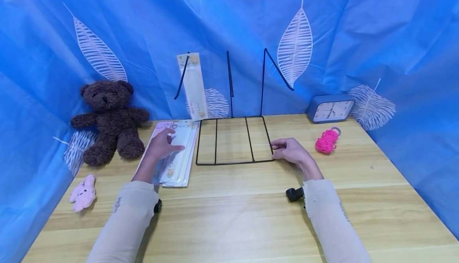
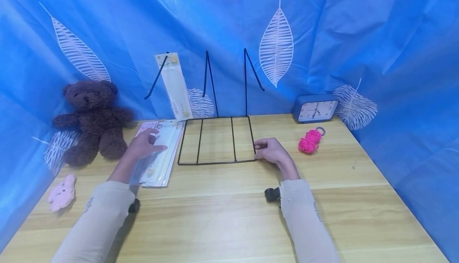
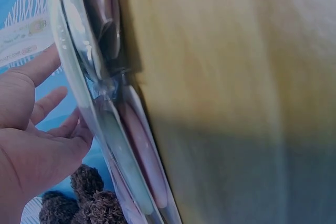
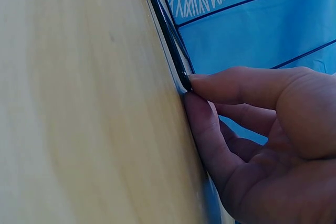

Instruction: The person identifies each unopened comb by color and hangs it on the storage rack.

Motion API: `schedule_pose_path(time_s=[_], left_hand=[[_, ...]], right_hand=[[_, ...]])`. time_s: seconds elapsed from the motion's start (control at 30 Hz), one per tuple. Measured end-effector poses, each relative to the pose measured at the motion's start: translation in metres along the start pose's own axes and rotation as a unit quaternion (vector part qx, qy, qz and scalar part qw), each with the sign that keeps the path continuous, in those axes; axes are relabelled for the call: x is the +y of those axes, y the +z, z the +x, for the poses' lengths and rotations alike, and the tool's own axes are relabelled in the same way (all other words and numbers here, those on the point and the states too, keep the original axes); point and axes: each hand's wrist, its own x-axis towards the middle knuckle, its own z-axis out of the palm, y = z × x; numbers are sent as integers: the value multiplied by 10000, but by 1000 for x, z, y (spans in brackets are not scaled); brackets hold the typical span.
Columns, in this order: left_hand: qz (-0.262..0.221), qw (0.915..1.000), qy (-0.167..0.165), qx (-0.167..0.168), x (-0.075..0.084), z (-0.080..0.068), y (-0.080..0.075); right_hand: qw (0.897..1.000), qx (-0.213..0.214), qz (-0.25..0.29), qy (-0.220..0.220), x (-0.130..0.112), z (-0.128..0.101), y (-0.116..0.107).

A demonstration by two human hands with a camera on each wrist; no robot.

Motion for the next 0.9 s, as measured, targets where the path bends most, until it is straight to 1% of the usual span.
schedule_pose_path(time_s=[0.17,0.4,0.57,0.63,0.7,0.83,0.9], left_hand=[[103,9999,-49,22,-1,1,2],[12,9997,-223,-43,2,3,3],[-439,9985,-324,-74,2,3,2],[-711,9967,-384,-82,2,4,1],[-882,9950,-456,-68,2,4,0],[-1105,9925,-529,41,2,4,-2],[-1184,9917,-499,72,2,2,-4]], right_hand=[[10000,9,52,20,1,-1,0],[10000,38,52,0,2,-1,0],[9999,3,116,-10,1,0,1],[9999,-16,165,-24,1,0,1],[9998,-31,186,-45,1,0,2],[9999,-38,151,-74,1,1,2],[9999,-41,126,-83,1,0,2]])
